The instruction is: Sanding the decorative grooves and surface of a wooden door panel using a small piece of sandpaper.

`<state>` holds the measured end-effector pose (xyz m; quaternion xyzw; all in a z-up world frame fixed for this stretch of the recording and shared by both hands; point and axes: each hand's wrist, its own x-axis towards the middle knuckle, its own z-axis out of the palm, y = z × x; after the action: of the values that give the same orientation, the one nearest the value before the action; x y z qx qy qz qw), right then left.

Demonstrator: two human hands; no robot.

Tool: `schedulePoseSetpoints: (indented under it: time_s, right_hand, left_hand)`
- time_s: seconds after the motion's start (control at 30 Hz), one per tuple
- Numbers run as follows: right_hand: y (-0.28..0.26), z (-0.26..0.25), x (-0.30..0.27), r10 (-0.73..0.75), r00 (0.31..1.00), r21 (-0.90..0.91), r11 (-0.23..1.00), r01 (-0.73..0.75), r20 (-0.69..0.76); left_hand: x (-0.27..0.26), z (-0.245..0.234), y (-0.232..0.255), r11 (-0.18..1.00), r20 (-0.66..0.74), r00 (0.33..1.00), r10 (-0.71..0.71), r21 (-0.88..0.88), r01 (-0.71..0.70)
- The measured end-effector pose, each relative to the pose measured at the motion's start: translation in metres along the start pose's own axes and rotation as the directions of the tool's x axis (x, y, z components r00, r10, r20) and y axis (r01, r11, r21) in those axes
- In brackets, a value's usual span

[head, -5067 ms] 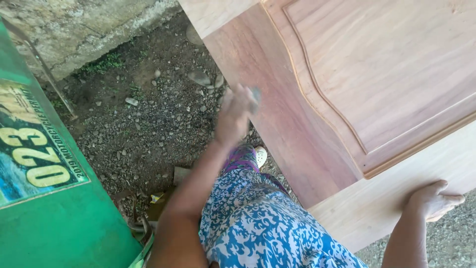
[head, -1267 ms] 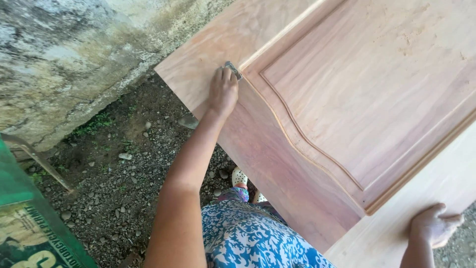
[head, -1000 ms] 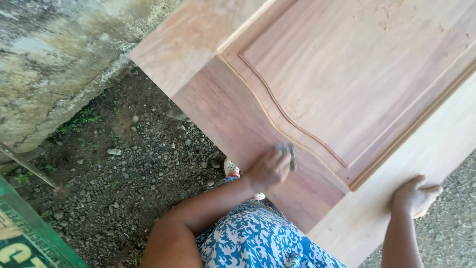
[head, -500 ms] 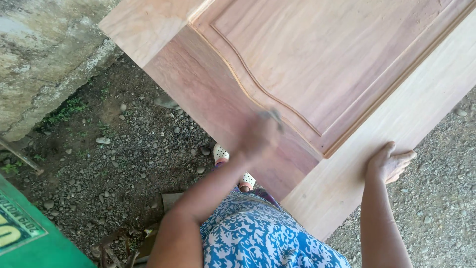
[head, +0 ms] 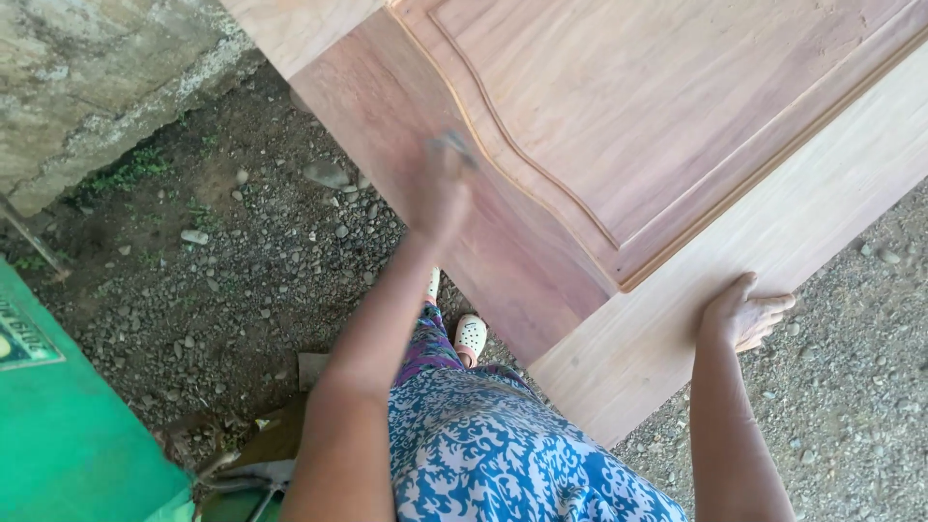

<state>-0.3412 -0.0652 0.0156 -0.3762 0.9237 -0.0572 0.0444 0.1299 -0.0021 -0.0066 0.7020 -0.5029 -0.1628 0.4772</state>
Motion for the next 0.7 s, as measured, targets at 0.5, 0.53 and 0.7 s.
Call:
schedulePoseSetpoints:
  time_s: [0.5, 0.53, 0.7]
  right_hand:
    - [0.009, 0.013, 0.033, -0.036, 0.997, 0.008, 0.999, 0.036, -0.067]
    - [0.009, 0.013, 0.034, -0.054, 0.997, 0.017, 0.998, 0.055, -0.062]
    - [0.014, 0.021, 0.047, -0.016, 0.995, 0.056, 0.998, 0.022, -0.096]
  left_hand:
    - [-0.107, -0.039, -0.012, 0.918, 0.07, 0.982, 0.175, 0.349, -0.188]
    - [-0.118, -0.038, 0.008, 0.915, 0.054, 0.984, 0.172, 0.361, -0.18]
    - [-0.195, -0.023, 0.068, 0.863, 0.054, 0.862, 0.504, -0.067, -0.5]
